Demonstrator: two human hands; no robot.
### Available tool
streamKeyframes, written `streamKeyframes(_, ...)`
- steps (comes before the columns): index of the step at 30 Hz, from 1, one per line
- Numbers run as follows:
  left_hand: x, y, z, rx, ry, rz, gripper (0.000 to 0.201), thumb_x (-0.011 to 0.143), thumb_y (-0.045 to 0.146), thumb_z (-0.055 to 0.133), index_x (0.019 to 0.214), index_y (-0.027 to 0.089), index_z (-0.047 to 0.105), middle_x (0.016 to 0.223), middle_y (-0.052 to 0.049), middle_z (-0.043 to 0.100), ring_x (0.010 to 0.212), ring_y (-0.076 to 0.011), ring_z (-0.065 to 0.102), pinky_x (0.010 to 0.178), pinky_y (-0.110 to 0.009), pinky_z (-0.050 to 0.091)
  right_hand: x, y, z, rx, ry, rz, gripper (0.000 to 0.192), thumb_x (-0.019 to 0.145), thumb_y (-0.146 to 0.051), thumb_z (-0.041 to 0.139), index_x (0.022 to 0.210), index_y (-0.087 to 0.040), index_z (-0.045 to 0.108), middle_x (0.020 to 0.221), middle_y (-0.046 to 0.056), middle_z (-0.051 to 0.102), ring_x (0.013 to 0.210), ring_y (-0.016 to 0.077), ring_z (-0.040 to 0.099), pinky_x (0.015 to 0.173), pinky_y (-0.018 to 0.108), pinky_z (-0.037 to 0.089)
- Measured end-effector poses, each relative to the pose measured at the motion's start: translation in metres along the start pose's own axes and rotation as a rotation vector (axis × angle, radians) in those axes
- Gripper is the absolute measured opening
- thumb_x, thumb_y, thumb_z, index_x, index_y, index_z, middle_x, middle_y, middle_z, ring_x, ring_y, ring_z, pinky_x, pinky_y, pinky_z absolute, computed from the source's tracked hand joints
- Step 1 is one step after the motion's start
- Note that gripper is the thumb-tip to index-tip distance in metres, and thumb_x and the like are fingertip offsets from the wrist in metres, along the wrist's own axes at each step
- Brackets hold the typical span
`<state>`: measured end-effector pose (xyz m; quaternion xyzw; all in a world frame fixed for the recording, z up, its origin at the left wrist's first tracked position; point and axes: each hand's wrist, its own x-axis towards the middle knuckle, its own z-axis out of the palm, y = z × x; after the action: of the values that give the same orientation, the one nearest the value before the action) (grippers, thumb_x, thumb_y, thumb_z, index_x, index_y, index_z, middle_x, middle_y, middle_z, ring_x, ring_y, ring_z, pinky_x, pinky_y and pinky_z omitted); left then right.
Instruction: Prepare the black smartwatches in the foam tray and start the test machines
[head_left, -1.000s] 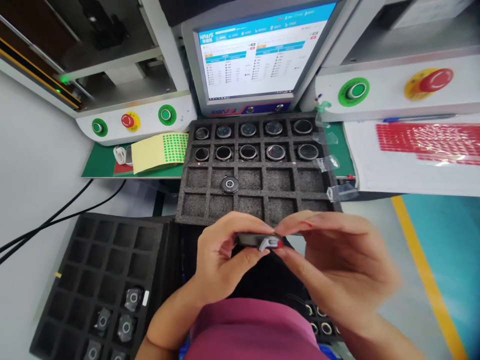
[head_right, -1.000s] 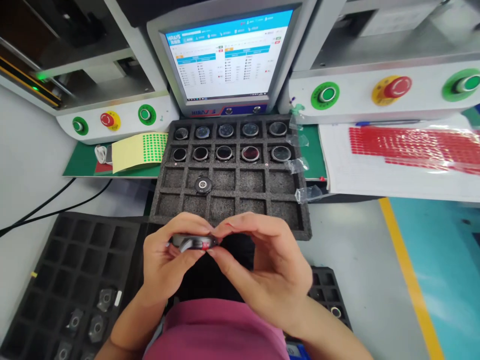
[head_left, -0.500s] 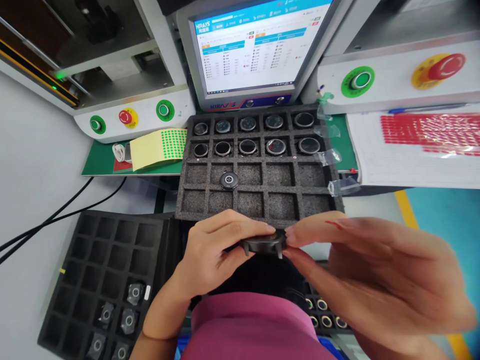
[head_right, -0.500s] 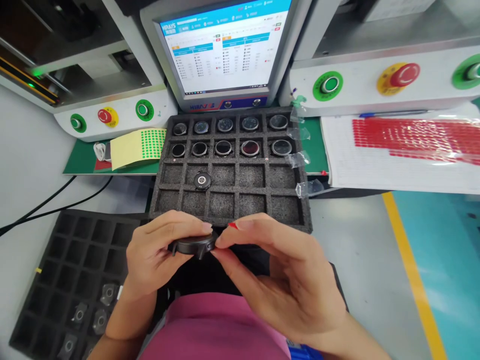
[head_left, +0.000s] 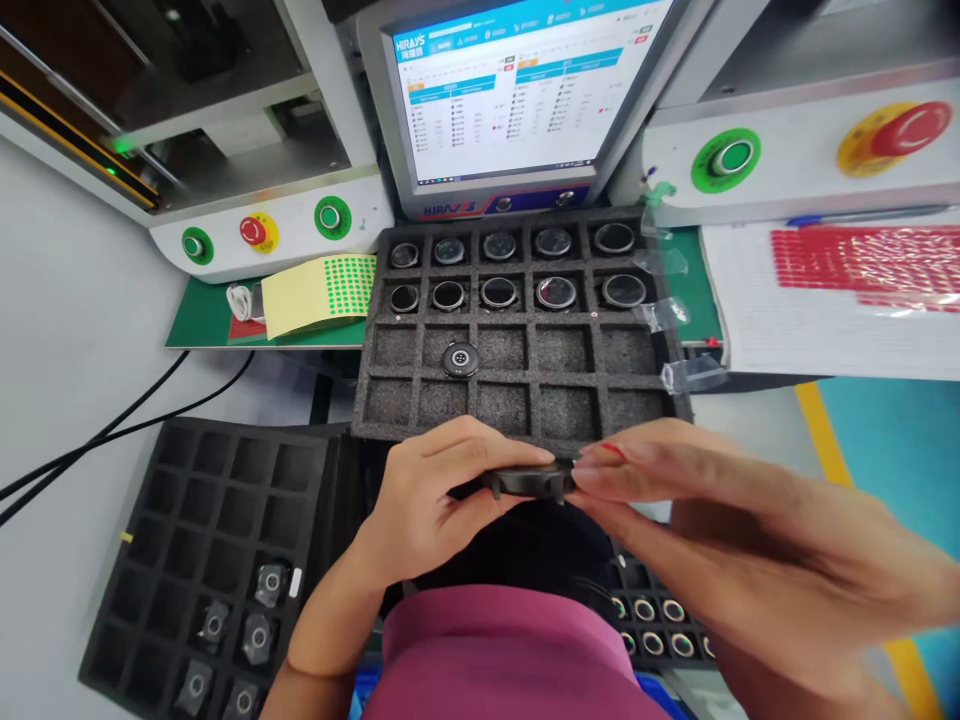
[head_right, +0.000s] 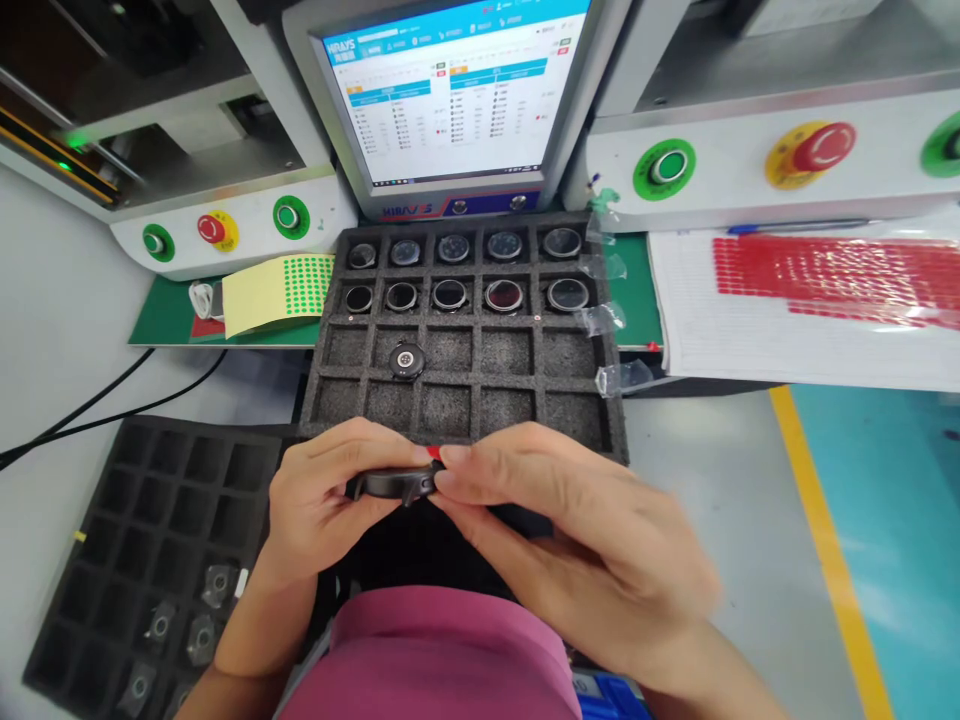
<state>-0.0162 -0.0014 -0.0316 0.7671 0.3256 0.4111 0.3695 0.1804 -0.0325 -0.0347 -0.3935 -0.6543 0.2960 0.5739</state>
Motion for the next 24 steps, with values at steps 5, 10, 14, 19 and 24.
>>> streamKeyframes(5, 0.0, -0.002, -0.001, -0.011, -0.013, -0.024, 0.015, 0.091, 0.023, 0.068, 0.102, 0.014, 0.073, 0.085, -0.005, 0.074, 0.077, -0.0108, 0.067, 0.072, -0.017, 0.054, 0.005, 0.001, -0.005, 0.011, 0.004, -0.004, 0.068, 0.075, 0.005, 0.074, 0.134, -0.027, 0.062, 0.088, -0.003, 0.076, 0.074, 0.0152, 0.071, 0.071, 0.03, 0.063)
streamKeyframes(10, -0.004, 0.001, 0.005, -0.002, 0.017, -0.121, 0.012, 0.088, 0.019, 0.07, 0.1, 0.016, 0.073, 0.083, -0.002, 0.073, 0.074, -0.0091, 0.066, 0.071, -0.015, 0.052, 0.013, -0.002, -0.007, -0.137, -0.072, -0.033, 0.051, 0.078, 0.003, 0.072, 0.118, -0.029, 0.069, 0.088, -0.003, 0.075, 0.07, 0.0144, 0.07, 0.06, 0.027, 0.06)
streamKeyframes(14, -0.007, -0.004, 0.016, 0.062, 0.158, -0.296, 0.009, 0.087, 0.016, 0.07, 0.094, 0.02, 0.073, 0.08, 0.002, 0.071, 0.072, -0.0072, 0.065, 0.068, -0.014, 0.051, 0.003, -0.004, 0.005, -0.291, 0.022, 0.032, 0.033, 0.083, 0.001, 0.068, 0.104, -0.025, 0.068, 0.081, -0.003, 0.074, 0.067, 0.0122, 0.069, 0.06, 0.024, 0.06)
streamKeyframes(19, -0.008, -0.023, 0.014, -0.052, 0.528, -0.589, 0.005, 0.084, 0.022, 0.073, 0.082, 0.018, 0.072, 0.071, 0.004, 0.071, 0.066, -0.0078, 0.071, 0.067, -0.013, 0.056, -0.015, 0.034, -0.028, -0.414, 0.393, 0.217, 0.024, 0.079, -0.013, 0.076, 0.098, -0.026, 0.07, 0.087, 0.0, 0.074, 0.081, 0.0169, 0.072, 0.079, 0.032, 0.062)
streamKeyframes(24, -0.006, -0.03, 0.017, -0.383, 0.37, -0.783, 0.016, 0.077, 0.025, 0.078, 0.089, 0.016, 0.073, 0.072, 0.002, 0.074, 0.059, -0.01, 0.072, 0.06, -0.015, 0.059, -0.01, 0.114, -0.092, -0.233, 0.664, 0.651, 0.058, 0.05, -0.03, 0.091, 0.102, -0.025, 0.063, 0.099, 0.004, 0.072, 0.087, 0.023, 0.072, 0.089, 0.045, 0.059)
